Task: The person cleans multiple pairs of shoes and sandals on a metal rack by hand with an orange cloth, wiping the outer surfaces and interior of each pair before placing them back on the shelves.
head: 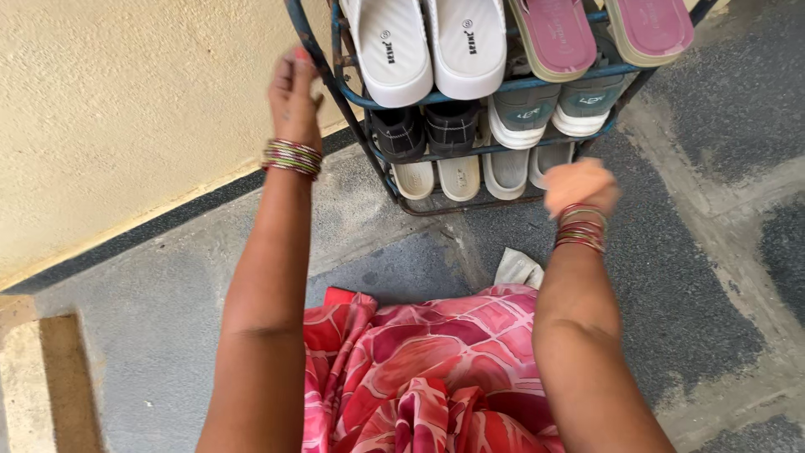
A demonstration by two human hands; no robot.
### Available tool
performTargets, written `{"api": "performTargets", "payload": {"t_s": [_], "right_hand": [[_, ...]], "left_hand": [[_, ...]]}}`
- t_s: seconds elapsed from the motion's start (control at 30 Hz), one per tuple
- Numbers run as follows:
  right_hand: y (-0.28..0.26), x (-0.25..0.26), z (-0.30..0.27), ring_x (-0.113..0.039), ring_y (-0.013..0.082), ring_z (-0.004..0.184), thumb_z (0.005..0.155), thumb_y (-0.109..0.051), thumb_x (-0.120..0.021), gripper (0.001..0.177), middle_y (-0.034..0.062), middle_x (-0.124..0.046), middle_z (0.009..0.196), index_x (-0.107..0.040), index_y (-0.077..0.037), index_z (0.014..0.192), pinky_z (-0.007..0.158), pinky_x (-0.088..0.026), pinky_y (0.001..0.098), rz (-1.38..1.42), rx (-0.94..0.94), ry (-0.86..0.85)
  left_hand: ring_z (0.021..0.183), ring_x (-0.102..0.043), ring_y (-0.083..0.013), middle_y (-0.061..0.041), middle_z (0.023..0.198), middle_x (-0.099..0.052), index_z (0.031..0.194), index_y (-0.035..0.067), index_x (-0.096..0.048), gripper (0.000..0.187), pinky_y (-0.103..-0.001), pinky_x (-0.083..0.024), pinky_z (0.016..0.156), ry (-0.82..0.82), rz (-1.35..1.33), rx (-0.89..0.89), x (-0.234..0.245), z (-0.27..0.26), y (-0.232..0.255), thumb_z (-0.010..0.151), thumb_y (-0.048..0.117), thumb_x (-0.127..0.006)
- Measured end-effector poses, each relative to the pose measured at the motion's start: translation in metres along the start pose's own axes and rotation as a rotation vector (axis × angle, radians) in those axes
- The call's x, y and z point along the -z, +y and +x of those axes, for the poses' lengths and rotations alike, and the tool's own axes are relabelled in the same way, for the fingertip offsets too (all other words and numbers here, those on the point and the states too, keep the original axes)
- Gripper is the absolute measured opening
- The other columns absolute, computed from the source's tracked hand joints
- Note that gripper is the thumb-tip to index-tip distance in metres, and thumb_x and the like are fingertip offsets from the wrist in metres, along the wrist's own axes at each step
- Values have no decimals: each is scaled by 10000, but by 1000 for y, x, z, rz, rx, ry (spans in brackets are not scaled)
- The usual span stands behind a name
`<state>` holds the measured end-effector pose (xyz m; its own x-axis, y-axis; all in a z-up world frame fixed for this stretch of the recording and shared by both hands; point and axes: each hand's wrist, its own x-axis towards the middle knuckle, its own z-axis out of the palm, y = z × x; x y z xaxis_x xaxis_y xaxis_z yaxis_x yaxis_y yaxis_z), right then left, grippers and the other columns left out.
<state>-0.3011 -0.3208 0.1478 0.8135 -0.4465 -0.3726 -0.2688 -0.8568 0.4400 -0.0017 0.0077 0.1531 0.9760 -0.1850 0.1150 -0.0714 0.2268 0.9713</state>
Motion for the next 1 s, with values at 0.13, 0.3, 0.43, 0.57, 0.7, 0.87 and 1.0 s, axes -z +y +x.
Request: {"api": "performTargets", "payload": {"t_s": [0.13, 0.3, 0.43, 0.57, 0.7, 0.87, 1.0], "right_hand": [[-24, -33, 20, -695, 392, 1026, 847, -299, -778, 331, 247, -706, 1105, -667, -69, 1057, 842, -565, 442, 794, -197, 44], [-60, -120, 80, -658, 389, 1029, 938, -251, -653, 243, 135, -724, 1019, -596, -57, 1073, 890, -524, 467, 708, 303, 292], [-71, -130, 95, -745, 293, 1009, 833, -215, -676, 325, 106, -736, 1034, -552, -55, 1087, 901, -574, 425, 780, 183, -35], [-76, -129, 113, -738, 285, 1013, 849, -215, -664, 316, 102, -731, 1045, -557, -60, 1102, 907, -570, 422, 820, 199, 4], [-74, -138, 120, -731, 278, 1016, 865, -216, -652, 308, 97, -726, 1056, -562, -64, 1117, 914, -567, 418, 873, 176, 8], [-71, -147, 125, -722, 269, 1021, 885, -217, -636, 299, 91, -719, 1069, -569, -69, 1136, 921, -563, 414, 992, 143, 9], [-71, -144, 136, -715, 262, 1024, 901, -217, -624, 293, 86, -714, 1080, -574, -73, 1151, 928, -559, 410, 1176, 123, 25]], "left_hand": [[1119, -664, -145, -2, 1189, -725, 1260, 172, -696, 511, -398, -562, 939, 5, -40, -153, 2, -1, 18, 967, 582, -609], [1071, -711, -158, -38, 1122, -778, 1260, 57, -659, 490, -377, -584, 962, -95, -153, -170, -10, 2, 13, 1042, 488, -573], [918, -681, -126, -32, 987, -731, 1305, 43, -631, 432, -296, -554, 829, -108, 43, -336, -15, -9, 1, 1101, 409, -527], [897, -714, -125, -38, 981, -729, 1269, 19, -614, 385, -280, -613, 810, -143, 42, -370, -12, -5, 0, 1120, 362, -526], [888, -699, -120, -41, 984, -733, 1280, 10, -624, 416, -267, -582, 785, -108, 96, -332, -10, -8, 2, 1108, 378, -533], [917, -658, -118, -42, 1004, -709, 1308, 5, -607, 427, -279, -557, 840, -87, 10, -350, -18, -21, 1, 1113, 381, -549], [961, -671, -123, -35, 1026, -713, 1304, 9, -605, 367, -289, -577, 877, 0, 36, -354, -22, -29, 1, 1110, 316, -557]]}}
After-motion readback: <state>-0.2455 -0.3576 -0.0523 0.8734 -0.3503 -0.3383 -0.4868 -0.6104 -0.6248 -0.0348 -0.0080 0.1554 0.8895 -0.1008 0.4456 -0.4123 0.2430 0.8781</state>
